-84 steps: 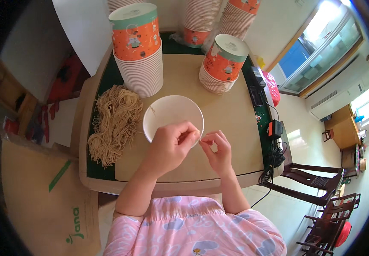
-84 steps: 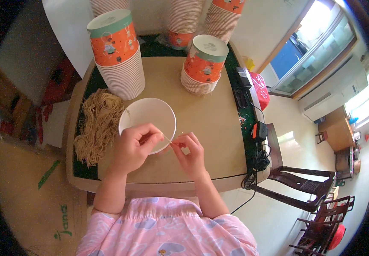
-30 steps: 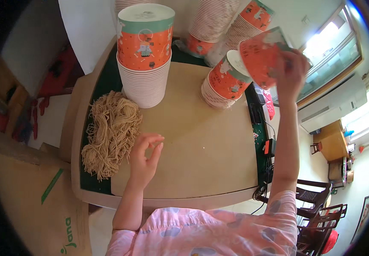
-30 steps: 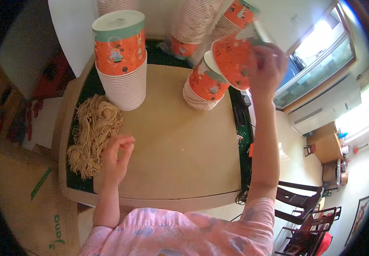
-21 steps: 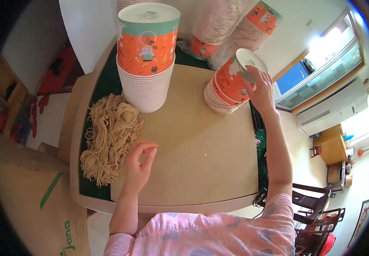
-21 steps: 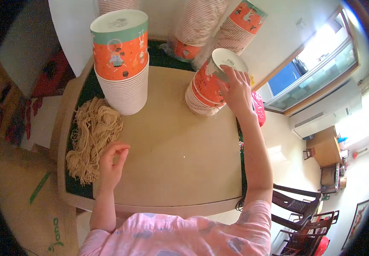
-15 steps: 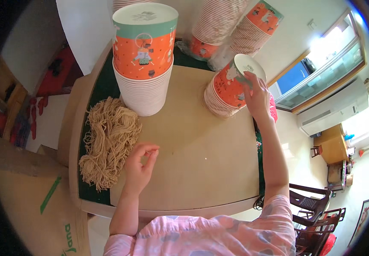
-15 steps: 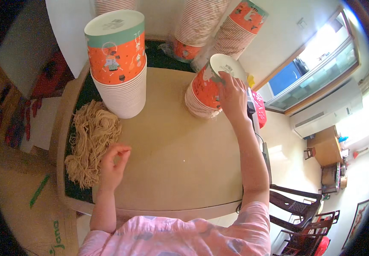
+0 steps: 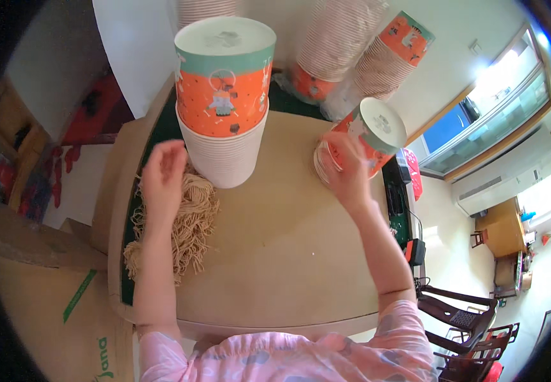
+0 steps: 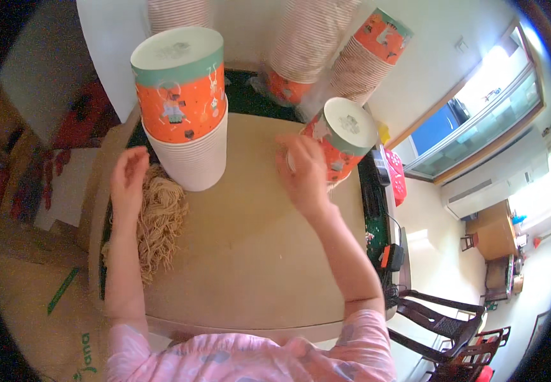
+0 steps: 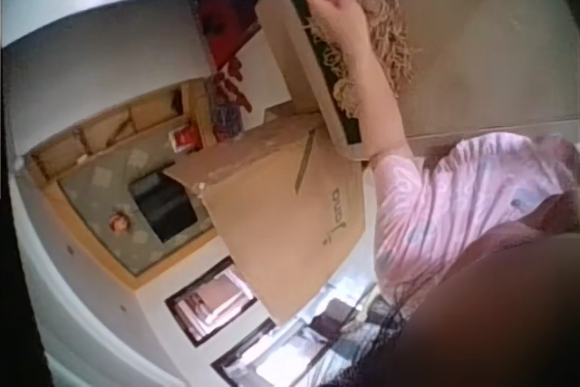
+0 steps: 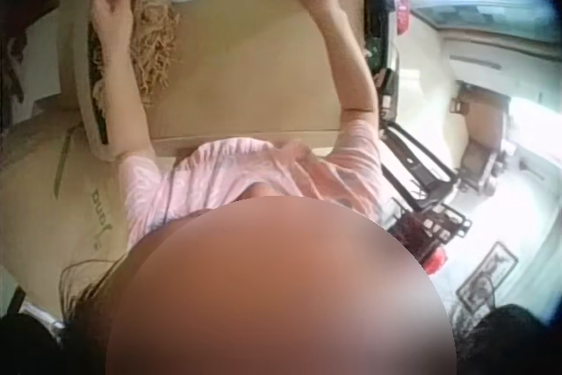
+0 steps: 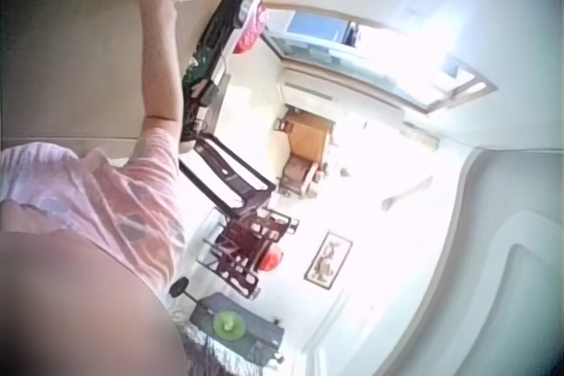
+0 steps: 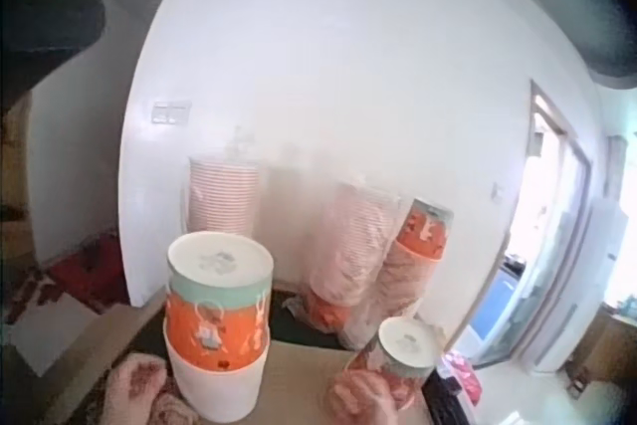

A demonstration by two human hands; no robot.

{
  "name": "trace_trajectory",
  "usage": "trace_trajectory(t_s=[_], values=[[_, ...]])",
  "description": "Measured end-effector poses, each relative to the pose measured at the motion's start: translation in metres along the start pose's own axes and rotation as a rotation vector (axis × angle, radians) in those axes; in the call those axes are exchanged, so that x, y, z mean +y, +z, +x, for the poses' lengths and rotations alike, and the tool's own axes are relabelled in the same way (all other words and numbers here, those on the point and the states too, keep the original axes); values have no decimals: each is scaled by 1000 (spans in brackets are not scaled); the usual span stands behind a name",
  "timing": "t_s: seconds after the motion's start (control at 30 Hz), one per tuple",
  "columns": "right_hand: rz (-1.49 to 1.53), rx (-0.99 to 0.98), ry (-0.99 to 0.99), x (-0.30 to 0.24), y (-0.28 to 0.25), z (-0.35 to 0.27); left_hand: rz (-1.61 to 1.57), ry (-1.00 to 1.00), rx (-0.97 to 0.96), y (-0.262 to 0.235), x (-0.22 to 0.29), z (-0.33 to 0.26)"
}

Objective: Secure paper cups in stacks using rubber bands.

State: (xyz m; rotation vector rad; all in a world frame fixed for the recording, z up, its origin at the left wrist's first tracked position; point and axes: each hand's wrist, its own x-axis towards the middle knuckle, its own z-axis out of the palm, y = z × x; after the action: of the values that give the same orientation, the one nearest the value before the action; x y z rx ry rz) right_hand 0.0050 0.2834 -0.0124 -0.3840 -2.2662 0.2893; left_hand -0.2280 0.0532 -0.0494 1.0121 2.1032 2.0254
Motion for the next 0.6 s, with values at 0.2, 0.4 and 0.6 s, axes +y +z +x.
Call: trace_trajectory(t_s=[0.2, 0.4, 0.6], values=[[762, -58, 512, -11, 65, 42, -24, -234, 42, 4, -10, 64], [685, -89, 542, -18, 79, 67, -149, -363, -15, -6, -17, 77], [914, -188, 794, -18, 73, 73, -131, -354, -89, -10, -7, 80]])
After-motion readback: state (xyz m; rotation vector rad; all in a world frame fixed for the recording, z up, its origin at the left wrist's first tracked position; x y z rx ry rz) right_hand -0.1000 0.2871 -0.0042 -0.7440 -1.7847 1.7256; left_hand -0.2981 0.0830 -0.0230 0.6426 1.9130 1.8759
